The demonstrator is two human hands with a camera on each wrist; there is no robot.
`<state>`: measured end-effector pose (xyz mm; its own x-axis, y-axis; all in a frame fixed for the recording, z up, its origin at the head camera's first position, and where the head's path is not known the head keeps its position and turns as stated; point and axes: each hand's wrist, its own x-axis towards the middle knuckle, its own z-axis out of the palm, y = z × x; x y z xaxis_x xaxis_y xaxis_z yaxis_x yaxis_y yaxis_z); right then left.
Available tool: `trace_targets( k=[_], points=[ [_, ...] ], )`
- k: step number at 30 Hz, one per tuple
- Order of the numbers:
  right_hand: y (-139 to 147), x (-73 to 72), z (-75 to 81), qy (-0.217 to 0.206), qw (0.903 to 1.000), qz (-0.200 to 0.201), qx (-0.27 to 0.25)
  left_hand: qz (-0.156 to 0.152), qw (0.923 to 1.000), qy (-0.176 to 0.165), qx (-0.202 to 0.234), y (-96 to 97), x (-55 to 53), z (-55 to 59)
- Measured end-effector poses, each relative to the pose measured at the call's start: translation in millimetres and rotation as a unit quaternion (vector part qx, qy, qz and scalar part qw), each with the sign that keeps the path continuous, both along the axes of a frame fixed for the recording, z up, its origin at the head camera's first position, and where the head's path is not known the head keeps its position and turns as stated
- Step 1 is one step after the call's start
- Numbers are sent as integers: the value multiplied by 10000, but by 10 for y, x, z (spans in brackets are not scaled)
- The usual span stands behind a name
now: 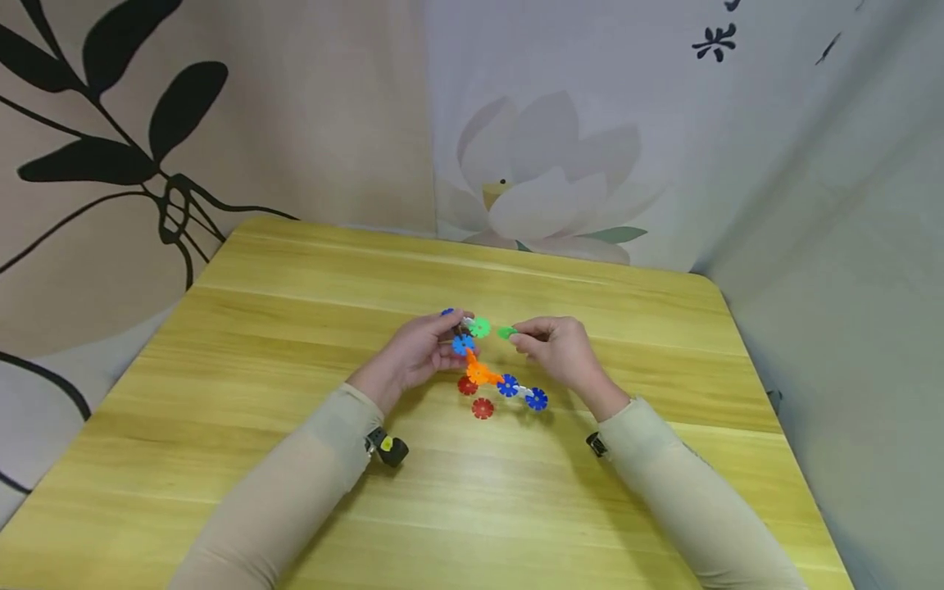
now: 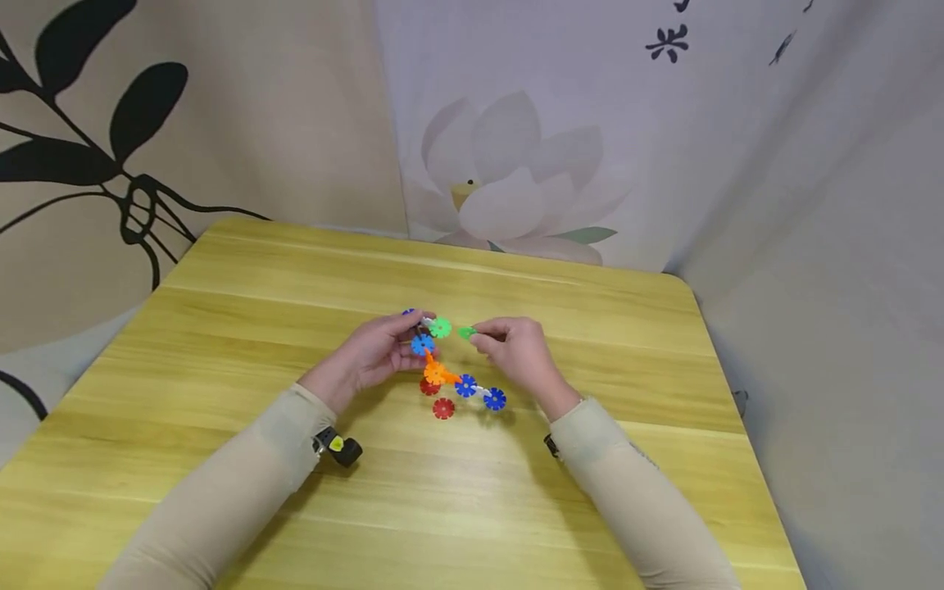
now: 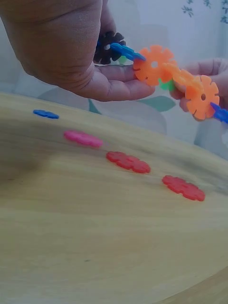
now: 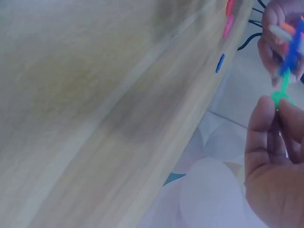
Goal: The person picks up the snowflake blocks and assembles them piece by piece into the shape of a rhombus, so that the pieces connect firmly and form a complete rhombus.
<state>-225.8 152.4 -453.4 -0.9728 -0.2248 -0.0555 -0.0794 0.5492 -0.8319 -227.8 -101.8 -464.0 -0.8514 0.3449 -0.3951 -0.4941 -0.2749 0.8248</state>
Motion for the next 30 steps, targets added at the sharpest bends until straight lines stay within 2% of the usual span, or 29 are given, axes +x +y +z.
trace_targets(
  k=[7,12,20,26,30],
  points=[
    [-57,51,27,584,9977,60,327,-24,10000,76,-5,74,11,51],
    [-77,54,30,1029,9928,262,554,71,9999,70,-81,92,2,47],
    [-97,46,38,1695,9812,519,768,12,9993,191,-316,112,15,48],
    [-103,61,47,2250,9666,891,848,-36,9988,277,-401,136,34,59],
    [-101,70,35,2458,9595,1071,860,-52,9987,253,-435,144,46,49]
  ],
)
